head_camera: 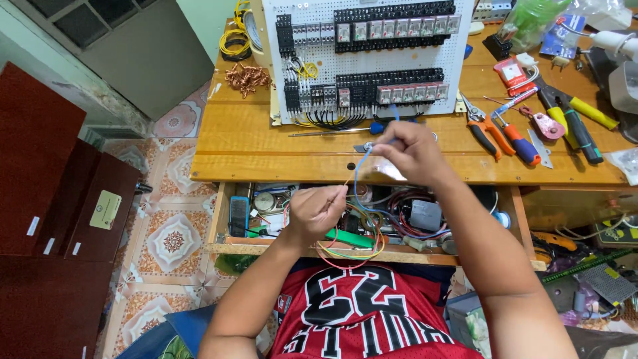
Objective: Stripping insulation from electrical wires at a workbench with an electrical panel
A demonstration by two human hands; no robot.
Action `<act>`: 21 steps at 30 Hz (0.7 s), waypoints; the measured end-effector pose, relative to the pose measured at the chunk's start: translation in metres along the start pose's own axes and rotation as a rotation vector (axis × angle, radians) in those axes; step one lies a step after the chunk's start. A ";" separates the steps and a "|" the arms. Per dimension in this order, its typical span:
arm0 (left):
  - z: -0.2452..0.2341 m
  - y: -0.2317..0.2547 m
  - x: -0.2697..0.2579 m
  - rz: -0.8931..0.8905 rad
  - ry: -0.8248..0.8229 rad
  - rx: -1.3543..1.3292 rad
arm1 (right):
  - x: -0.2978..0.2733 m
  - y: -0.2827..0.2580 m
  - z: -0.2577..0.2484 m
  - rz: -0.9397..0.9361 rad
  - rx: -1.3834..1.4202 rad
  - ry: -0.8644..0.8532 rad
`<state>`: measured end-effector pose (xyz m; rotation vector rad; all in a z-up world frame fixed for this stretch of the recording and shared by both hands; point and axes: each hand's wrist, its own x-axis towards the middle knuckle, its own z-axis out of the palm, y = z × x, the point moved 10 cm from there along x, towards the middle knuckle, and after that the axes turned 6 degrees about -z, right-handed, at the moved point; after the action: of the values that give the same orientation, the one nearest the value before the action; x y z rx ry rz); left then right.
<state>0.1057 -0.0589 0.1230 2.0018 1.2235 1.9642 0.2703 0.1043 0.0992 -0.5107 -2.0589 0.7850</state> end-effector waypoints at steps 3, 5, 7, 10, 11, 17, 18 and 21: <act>0.004 -0.001 -0.012 0.008 -0.021 -0.008 | 0.001 0.006 0.002 0.001 -0.019 0.029; 0.007 0.000 -0.014 0.047 -0.035 -0.011 | 0.004 0.011 0.001 0.036 -0.058 0.074; 0.010 0.008 -0.032 0.089 -0.052 -0.017 | 0.003 0.044 -0.026 0.069 -0.099 0.123; 0.009 0.022 -0.057 0.174 -0.154 -0.189 | -0.017 0.083 -0.111 0.130 -0.144 0.554; 0.021 0.016 -0.055 0.132 -0.315 -0.069 | -0.014 0.068 -0.105 0.162 -0.071 0.514; -0.021 -0.005 0.000 0.007 -0.044 0.002 | -0.013 0.042 -0.056 0.131 0.048 0.356; -0.029 -0.009 0.004 -0.030 0.006 0.024 | -0.016 0.047 -0.052 0.109 0.164 0.363; -0.041 -0.017 0.008 -0.036 0.014 0.085 | -0.011 0.029 -0.054 0.035 0.119 0.350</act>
<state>0.0605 -0.0619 0.1271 1.9920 1.3587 1.9449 0.3229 0.1370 0.0961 -0.5742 -1.6751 0.7728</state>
